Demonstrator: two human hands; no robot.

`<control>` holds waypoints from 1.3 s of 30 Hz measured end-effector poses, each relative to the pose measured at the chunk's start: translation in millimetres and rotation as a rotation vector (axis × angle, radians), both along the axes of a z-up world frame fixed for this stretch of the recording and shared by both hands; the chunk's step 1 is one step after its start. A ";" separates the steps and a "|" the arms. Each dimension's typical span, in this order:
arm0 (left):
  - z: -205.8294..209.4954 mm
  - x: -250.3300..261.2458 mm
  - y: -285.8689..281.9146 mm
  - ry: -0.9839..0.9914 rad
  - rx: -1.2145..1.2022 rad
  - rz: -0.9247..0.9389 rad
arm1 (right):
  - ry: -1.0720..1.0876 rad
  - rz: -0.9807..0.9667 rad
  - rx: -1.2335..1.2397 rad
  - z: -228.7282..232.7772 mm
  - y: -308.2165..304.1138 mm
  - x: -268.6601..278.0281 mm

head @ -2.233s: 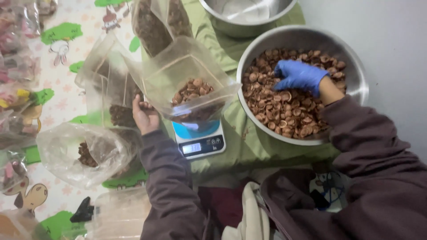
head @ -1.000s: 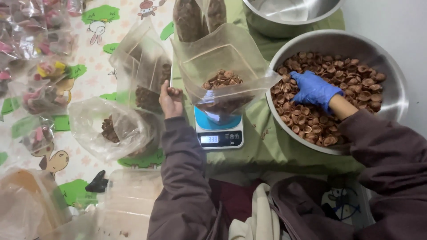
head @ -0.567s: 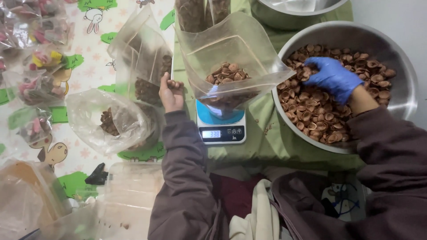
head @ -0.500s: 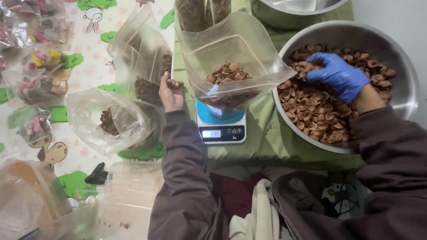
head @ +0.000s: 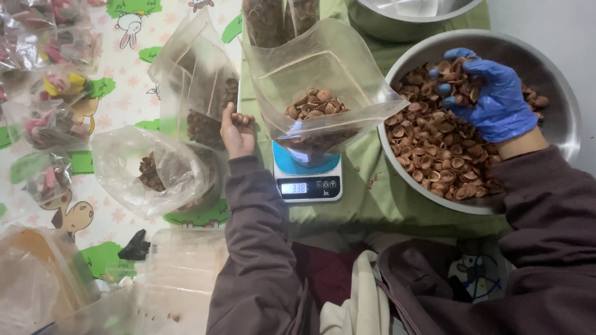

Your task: Packaging brown snacks from a large bowl into plastic bags using a digital scale for weight measurement.

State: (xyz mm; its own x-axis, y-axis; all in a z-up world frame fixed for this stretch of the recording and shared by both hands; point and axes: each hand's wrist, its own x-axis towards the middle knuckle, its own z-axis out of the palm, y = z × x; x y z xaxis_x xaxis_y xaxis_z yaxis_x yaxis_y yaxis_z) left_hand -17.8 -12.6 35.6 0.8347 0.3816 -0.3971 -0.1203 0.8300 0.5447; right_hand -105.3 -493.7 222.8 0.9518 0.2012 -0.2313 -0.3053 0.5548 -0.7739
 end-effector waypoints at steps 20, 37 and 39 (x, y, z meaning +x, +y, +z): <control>-1.5 -1.5 0.5 -0.004 -0.005 -0.032 | 0.191 -0.212 0.079 3.7 24.1 -1.8; 0.0 -2.4 2.1 0.014 0.057 -0.040 | 0.268 -0.301 -0.023 -89.0 -30.3 45.7; -7.9 0.9 5.6 0.010 0.061 -0.046 | 0.277 -0.338 -0.007 -87.9 -30.0 46.6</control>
State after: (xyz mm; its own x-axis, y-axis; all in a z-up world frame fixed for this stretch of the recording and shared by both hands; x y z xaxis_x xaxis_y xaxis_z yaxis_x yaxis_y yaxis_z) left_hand -16.9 -6.9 27.7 0.8481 0.3668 -0.3824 -0.0773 0.7996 0.5955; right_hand -58.7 -523.7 134.9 0.8657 -0.1138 -0.4874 -0.3040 0.6541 -0.6927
